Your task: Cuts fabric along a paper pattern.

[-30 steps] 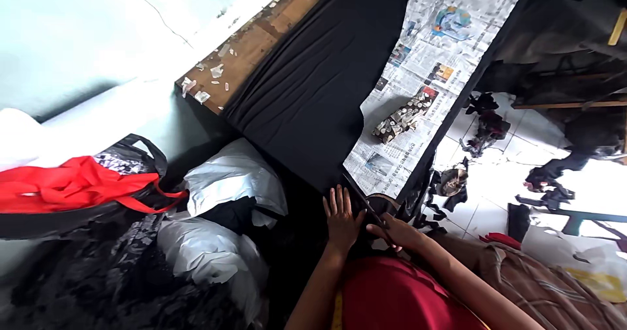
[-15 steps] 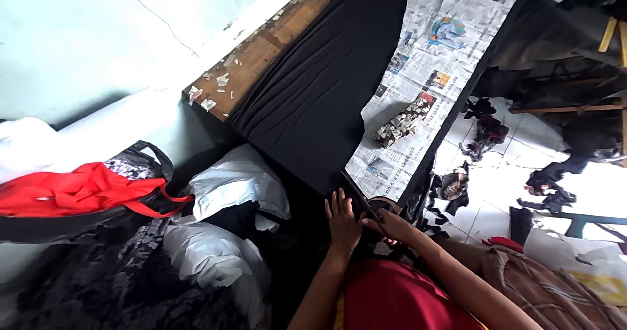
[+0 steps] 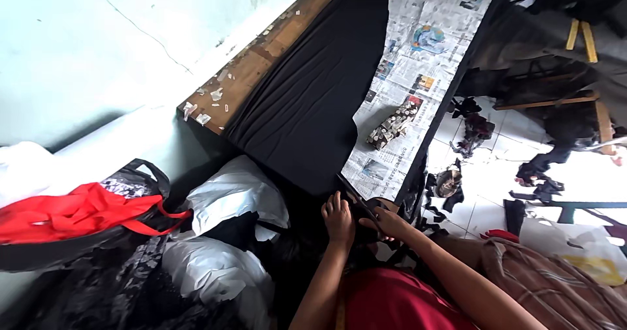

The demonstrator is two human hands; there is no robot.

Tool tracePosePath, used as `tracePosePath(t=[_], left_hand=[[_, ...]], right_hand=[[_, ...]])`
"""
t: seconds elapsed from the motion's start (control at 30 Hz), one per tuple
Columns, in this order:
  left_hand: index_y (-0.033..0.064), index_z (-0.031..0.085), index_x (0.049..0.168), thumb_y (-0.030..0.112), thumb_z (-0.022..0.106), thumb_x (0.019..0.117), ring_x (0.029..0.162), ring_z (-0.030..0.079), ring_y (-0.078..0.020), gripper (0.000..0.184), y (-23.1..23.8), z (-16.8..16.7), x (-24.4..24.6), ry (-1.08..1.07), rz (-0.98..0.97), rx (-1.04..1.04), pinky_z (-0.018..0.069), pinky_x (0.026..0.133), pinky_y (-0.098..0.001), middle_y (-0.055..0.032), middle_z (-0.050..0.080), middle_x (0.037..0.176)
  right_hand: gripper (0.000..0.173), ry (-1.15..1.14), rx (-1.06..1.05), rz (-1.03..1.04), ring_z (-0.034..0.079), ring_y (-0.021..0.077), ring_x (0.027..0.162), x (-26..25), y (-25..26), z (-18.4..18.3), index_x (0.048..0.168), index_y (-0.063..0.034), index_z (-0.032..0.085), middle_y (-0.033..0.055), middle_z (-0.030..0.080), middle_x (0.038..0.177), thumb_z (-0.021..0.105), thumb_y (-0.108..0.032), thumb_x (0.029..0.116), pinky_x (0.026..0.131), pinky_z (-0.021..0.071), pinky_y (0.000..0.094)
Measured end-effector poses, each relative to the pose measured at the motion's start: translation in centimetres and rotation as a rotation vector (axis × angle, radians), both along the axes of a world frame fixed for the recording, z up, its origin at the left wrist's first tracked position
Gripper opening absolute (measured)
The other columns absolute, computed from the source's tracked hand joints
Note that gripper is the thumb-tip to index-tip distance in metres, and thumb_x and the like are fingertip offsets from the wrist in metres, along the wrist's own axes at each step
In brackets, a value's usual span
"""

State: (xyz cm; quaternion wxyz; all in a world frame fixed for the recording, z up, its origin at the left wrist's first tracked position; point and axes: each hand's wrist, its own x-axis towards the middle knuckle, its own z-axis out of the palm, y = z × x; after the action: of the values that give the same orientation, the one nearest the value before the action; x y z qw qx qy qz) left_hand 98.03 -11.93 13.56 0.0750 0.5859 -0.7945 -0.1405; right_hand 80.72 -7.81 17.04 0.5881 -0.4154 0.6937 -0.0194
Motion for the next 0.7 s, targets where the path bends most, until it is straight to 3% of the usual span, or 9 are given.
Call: tracePosePath(t=[0.2, 0.3, 0.43, 0.5, 0.57, 0.6, 0.63, 0.7], left_hand=[[0.0006, 0.070, 0.110, 0.021, 0.049, 0.1032, 0.137, 0.051, -0.0354, 0.030, -2.3, 2.3, 4.3, -0.049, 0.043, 0.009, 0.0385, 0.112, -0.0537, -0.0167, 0.056, 0.147], [-0.0010, 0.070, 0.113, 0.019, 0.048, 0.1039, 0.137, 0.051, -0.0368, 0.030, -4.5, 2.9, 6.7, -0.136, 0.010, 0.007, 0.0381, 0.112, -0.0540, -0.0185, 0.055, 0.147], [0.0008, 0.069, 0.117, 0.021, 0.049, 0.1045, 0.141, 0.046, -0.0364, 0.031, -7.4, 2.9, 8.3, -0.173, -0.087, 0.027, 0.0343, 0.115, -0.0538, -0.0174, 0.055, 0.147], [0.0020, 0.066, 0.124, 0.026, 0.054, 0.1025, 0.146, 0.039, -0.0380, 0.035, -8.5, 2.7, 9.0, -0.133, -0.115, 0.039, 0.0293, 0.119, -0.0550, -0.0190, 0.051, 0.151], [0.0011, 0.055, 0.142, 0.037, 0.058, 0.1002, 0.152, 0.029, -0.0421, 0.055, -9.4, 2.1, 9.6, -0.116, -0.109, 0.040, 0.0198, 0.124, -0.0569, -0.0237, 0.039, 0.159], [0.0016, 0.041, 0.154, 0.044, 0.056, 0.1000, 0.154, 0.021, -0.0442, 0.070, -9.8, 1.9, 9.8, -0.142, -0.096, 0.070, 0.0134, 0.125, -0.0581, -0.0261, 0.029, 0.164], [0.0026, 0.029, 0.160, 0.053, 0.053, 0.0992, 0.156, 0.014, -0.0459, 0.083, -10.2, 1.8, 10.0, -0.175, -0.084, 0.102, 0.0091, 0.125, -0.0589, -0.0277, 0.019, 0.167], [0.0038, 0.015, 0.164, 0.067, 0.047, 0.0969, 0.157, 0.005, -0.0458, 0.097, -10.9, 1.7, 10.5, -0.234, -0.070, 0.175, 0.0045, 0.126, -0.0584, -0.0279, 0.007, 0.169]], right_hand=[[0.083, -0.093, 0.050, -0.080, 0.067, 0.0275, 0.076, 2.2, 0.7, 0.5, 0.140, -0.0045, 0.050, 0.0184, 0.067, 0.102, 0.054, -0.073, 0.0932, 0.073, 0.0579, 0.0461], [0.080, -0.160, 0.072, -0.168, 0.066, 0.0242, 0.069, 3.7, 1.1, 0.4, 0.138, -0.0028, 0.049, 0.0155, 0.065, 0.093, 0.054, -0.070, 0.0950, 0.069, 0.0583, 0.0424], [0.074, -0.284, 0.084, -0.315, 0.063, 0.0233, 0.066, 6.2, 1.6, 1.0, 0.142, -0.0039, 0.046, 0.0127, 0.062, 0.086, 0.051, -0.065, 0.0996, 0.067, 0.0577, 0.0411], [0.071, -0.362, 0.067, -0.388, 0.063, 0.0233, 0.066, 7.8, 1.9, 1.4, 0.144, -0.0066, 0.045, 0.0119, 0.060, 0.084, 0.048, -0.064, 0.1012, 0.067, 0.0573, 0.0413], [0.068, -0.426, 0.058, -0.471, 0.063, 0.0220, 0.065, 9.6, 2.0, 1.5, 0.138, -0.0062, 0.048, 0.0098, 0.059, 0.082, 0.047, -0.063, 0.1019, 0.066, 0.0576, 0.0404], [0.066, -0.448, 0.063, -0.516, 0.063, 0.0214, 0.064, 10.5, 1.9, 1.5, 0.134, -0.0053, 0.048, 0.0087, 0.059, 0.080, 0.047, -0.064, 0.1020, 0.066, 0.0578, 0.0399], [0.066, -0.462, 0.066, -0.560, 0.063, 0.0210, 0.064, 11.5, 1.7, 1.5, 0.132, -0.0044, 0.048, 0.0080, 0.059, 0.078, 0.046, -0.064, 0.1021, 0.065, 0.0580, 0.0394], [0.067, -0.489, 0.070, -0.657, 0.064, 0.0217, 0.065, 13.5, 1.2, 1.5, 0.134, -0.0037, 0.045, 0.0083, 0.059, 0.078, 0.046, -0.063, 0.1026, 0.066, 0.0584, 0.0400]])
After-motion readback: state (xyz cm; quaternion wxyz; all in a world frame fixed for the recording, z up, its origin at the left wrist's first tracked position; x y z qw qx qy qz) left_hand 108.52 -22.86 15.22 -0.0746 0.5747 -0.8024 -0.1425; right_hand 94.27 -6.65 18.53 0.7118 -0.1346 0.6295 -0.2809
